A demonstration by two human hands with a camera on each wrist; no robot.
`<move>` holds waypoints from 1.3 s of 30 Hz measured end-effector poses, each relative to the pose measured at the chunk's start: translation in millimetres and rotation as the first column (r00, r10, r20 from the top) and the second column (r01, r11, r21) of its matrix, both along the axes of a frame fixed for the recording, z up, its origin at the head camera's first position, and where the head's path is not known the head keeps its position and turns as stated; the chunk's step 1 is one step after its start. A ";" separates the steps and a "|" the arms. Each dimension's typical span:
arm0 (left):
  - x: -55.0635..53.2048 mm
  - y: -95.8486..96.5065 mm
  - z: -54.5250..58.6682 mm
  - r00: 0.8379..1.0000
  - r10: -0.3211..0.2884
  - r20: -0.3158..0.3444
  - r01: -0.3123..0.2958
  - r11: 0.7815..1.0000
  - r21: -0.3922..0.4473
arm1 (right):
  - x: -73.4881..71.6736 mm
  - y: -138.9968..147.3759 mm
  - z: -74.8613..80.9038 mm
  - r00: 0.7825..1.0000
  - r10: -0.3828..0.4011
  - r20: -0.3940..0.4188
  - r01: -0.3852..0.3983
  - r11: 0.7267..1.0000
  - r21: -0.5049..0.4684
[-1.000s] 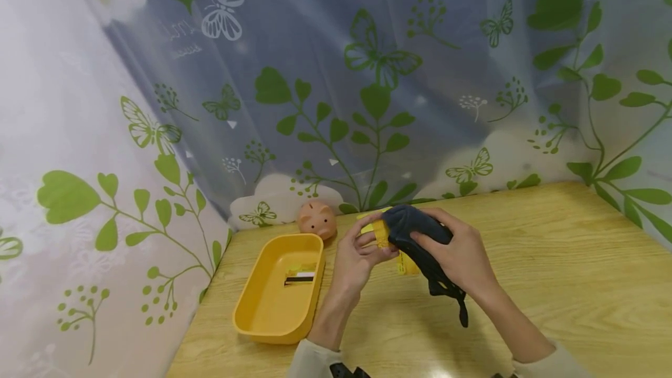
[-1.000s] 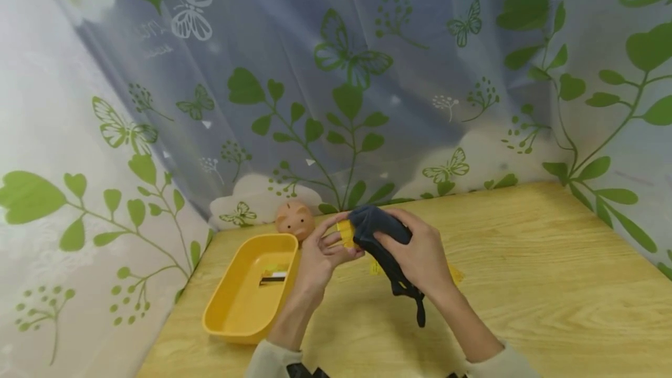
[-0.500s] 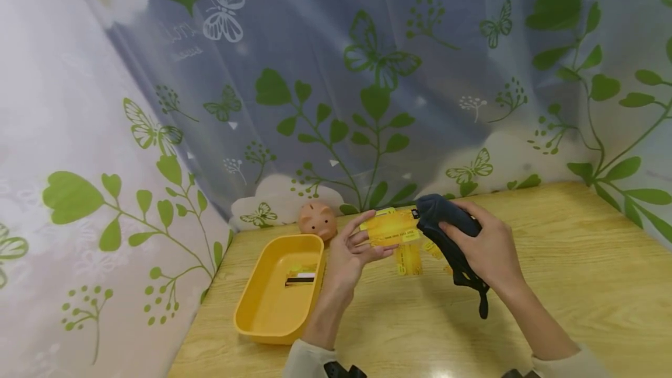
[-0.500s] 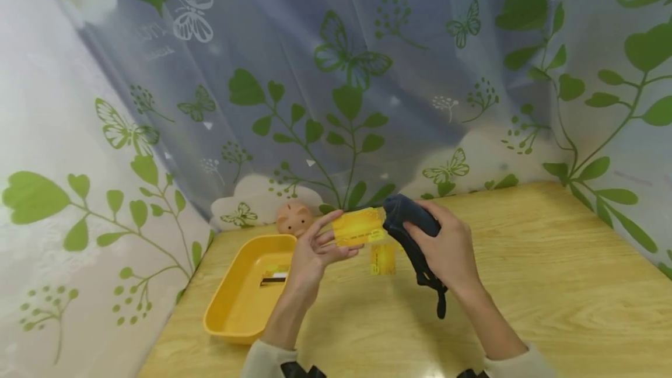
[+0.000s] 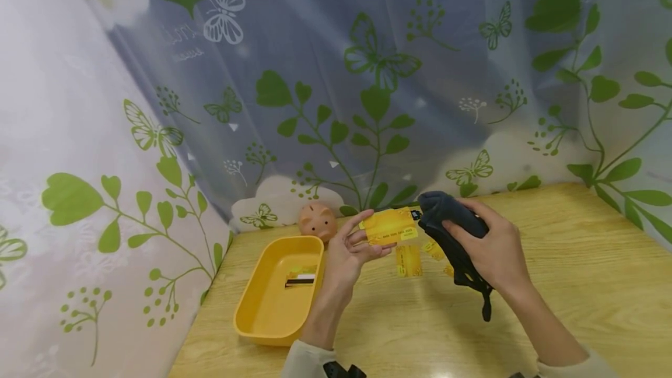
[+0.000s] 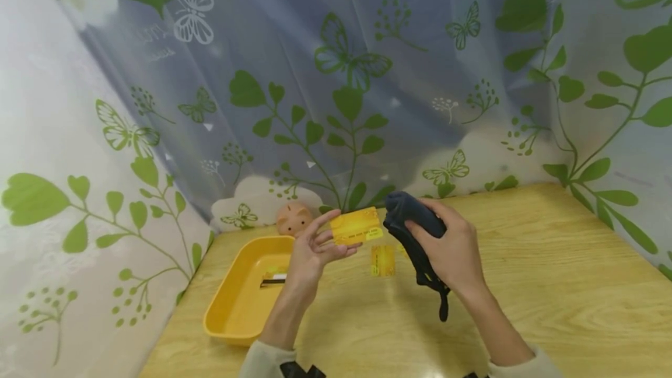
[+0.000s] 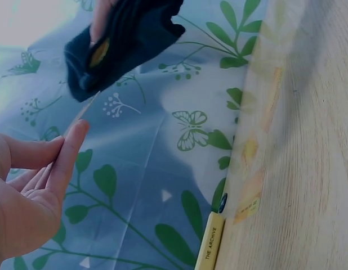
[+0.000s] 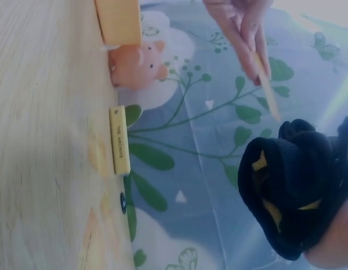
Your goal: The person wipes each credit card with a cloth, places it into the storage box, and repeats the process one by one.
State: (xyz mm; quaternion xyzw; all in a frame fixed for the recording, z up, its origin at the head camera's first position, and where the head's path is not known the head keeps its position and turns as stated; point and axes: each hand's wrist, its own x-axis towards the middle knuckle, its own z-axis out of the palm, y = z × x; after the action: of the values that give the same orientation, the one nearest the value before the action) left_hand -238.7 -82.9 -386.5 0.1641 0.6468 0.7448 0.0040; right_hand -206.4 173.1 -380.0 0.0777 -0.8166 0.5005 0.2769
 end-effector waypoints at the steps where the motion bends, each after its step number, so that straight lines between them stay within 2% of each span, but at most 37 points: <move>1: -0.1 0.3 -0.5 1.000 0.002 0.001 -0.002 1.000 0.002 | 1.2 -2.1 0.7 1.000 0.015 -0.014 -0.015 1.000 -0.002; 8: -1.8 4.8 -3.4 1.000 -0.014 -0.004 0.014 1.000 -0.013 | 5.6 -23.3 4.6 0.989 0.122 -0.079 -0.122 0.993 0.009; 13: -2.2 9.6 -3.8 1.000 0.004 -0.009 -0.005 0.998 -0.062 | 5.5 -40.6 3.0 0.976 0.204 -0.074 -0.206 0.978 -0.019; 18: -0.8 14.5 -3.5 0.999 0.040 0.005 -0.040 0.993 -0.111 | 6.0 -55.5 -1.9 0.970 0.238 -0.042 -0.240 0.970 -0.034; 22: -0.4 16.4 -2.7 0.999 0.053 0.008 -0.052 0.988 -0.144 | 5.5 -60.7 -5.7 0.972 0.234 -0.035 -0.235 0.971 -0.039; 30: -2.0 14.8 -2.7 1.000 0.024 0.021 -0.022 0.996 -0.089 | 3.1 -57.0 -7.6 0.983 0.175 -0.051 -0.177 0.984 -0.035; 39: -1.6 11.7 -4.6 1.000 -0.002 -0.001 0.002 0.999 -0.052 | 0.8 -47.4 -7.6 0.991 0.126 -0.051 -0.128 0.992 -0.024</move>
State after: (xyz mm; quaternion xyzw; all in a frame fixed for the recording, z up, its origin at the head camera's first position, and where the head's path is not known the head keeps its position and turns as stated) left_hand -240.2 -71.2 -391.1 0.1647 0.6660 0.7275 0.0087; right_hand -205.6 125.7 -387.7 0.1382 -0.7958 0.5262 0.2657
